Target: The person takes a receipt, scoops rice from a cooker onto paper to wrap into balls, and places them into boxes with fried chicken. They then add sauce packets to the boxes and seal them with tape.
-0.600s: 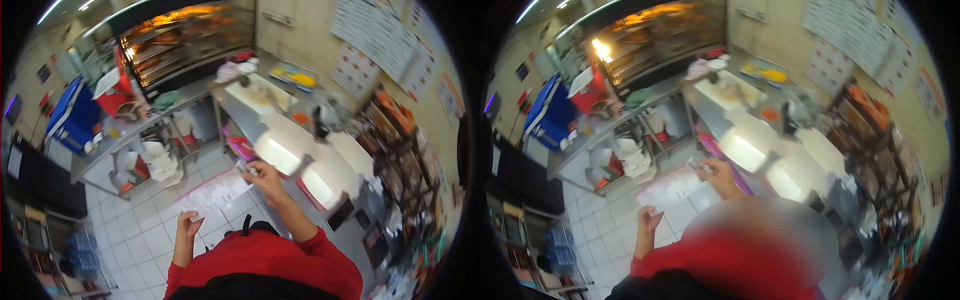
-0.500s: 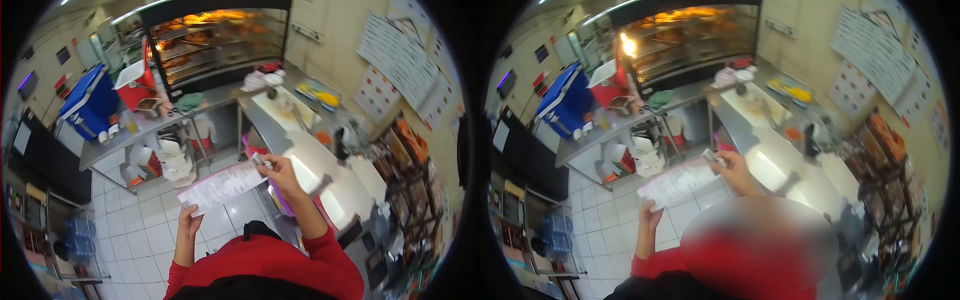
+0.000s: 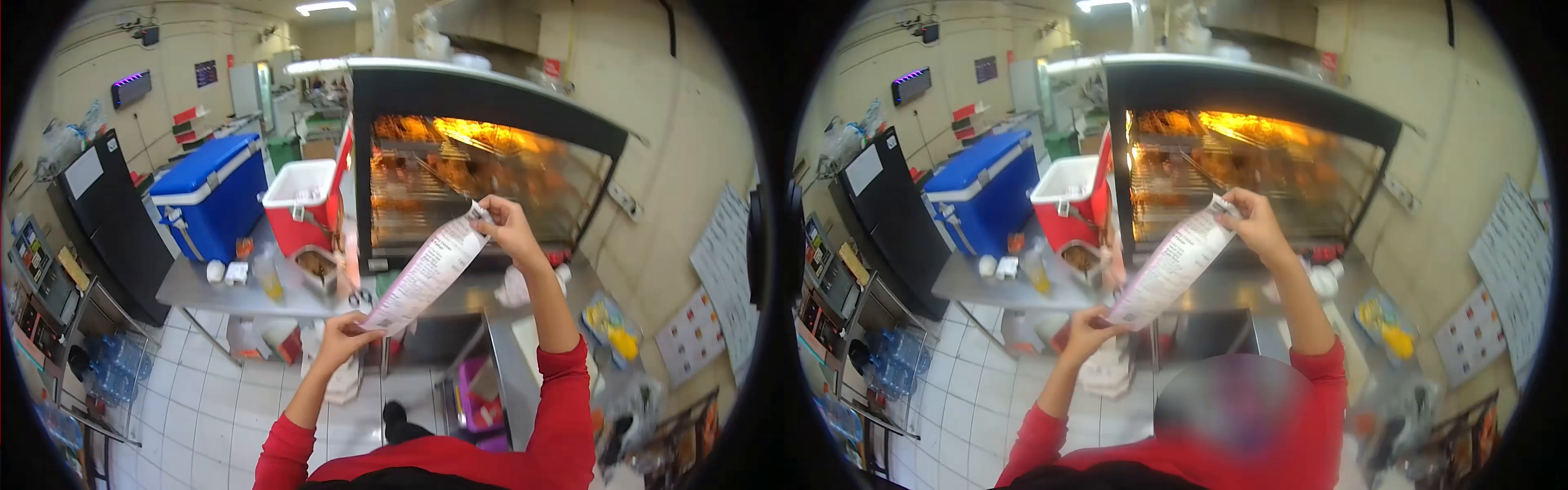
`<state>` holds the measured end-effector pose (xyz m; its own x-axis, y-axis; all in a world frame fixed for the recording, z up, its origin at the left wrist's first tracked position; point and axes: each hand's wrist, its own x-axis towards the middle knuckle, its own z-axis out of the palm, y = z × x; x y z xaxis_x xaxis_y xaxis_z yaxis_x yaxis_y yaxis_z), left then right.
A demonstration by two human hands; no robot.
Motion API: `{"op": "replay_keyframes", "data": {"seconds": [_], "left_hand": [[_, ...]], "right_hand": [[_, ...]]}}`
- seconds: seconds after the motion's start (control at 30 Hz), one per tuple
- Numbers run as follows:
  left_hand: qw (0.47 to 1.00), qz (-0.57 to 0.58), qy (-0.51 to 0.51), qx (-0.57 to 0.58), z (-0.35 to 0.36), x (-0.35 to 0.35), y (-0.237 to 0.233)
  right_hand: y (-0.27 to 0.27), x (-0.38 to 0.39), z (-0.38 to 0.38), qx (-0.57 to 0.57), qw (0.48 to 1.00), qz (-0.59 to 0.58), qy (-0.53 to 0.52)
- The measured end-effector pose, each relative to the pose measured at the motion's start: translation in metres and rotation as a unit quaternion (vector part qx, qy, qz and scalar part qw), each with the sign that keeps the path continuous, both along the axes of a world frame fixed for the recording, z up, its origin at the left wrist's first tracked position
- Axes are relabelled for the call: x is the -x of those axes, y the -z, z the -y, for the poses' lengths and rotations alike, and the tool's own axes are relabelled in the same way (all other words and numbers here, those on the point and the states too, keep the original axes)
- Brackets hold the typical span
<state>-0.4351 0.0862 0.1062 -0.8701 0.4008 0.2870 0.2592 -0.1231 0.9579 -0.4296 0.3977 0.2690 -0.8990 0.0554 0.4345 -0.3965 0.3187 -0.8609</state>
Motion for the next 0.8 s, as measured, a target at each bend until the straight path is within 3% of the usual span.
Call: {"op": "replay_keyframes", "data": {"seconds": [0.03, 0.1, 0.17, 0.23, 0.27, 0.43, 0.57, 0.8], "left_hand": [[0.999, 0.007, 0.004, -0.050, -0.024, 0.027, -0.016], [0.996, -0.030, -0.019, 0.080, -0.058, 0.070, -0.058], [0.992, 0.029, 0.059, -0.105, -0.105, 0.131, -0.055], [0.999, 0.019, 0.000, -0.050, -0.131, 0.151, -0.098], [0.983, 0.074, 0.048, -0.158, -0.151, 0.183, -0.082], [0.972, 0.131, 0.021, -0.192, -0.184, 0.235, -0.073], [0.968, 0.141, 0.030, -0.208, -0.196, 0.246, -0.068], [0.963, 0.135, 0.040, -0.232, -0.204, 0.246, -0.080]], "right_hand": [[-0.018, 0.039, -0.012, -0.012, 0.999, -0.040, 0.004], [-0.051, 0.112, -0.027, -0.093, 0.972, -0.191, 0.102], [-0.096, 0.165, -0.030, -0.161, 0.931, -0.300, 0.131], [-0.127, 0.204, -0.024, -0.247, 0.872, -0.375, 0.198], [-0.134, 0.224, -0.023, -0.269, 0.848, -0.405, 0.212], [-0.139, 0.270, -0.018, -0.318, 0.705, -0.542, 0.329], [-0.135, 0.278, -0.030, -0.446, 0.668, -0.513, 0.302], [-0.138, 0.267, -0.006, -0.450, 0.629, -0.486, 0.407]]}}
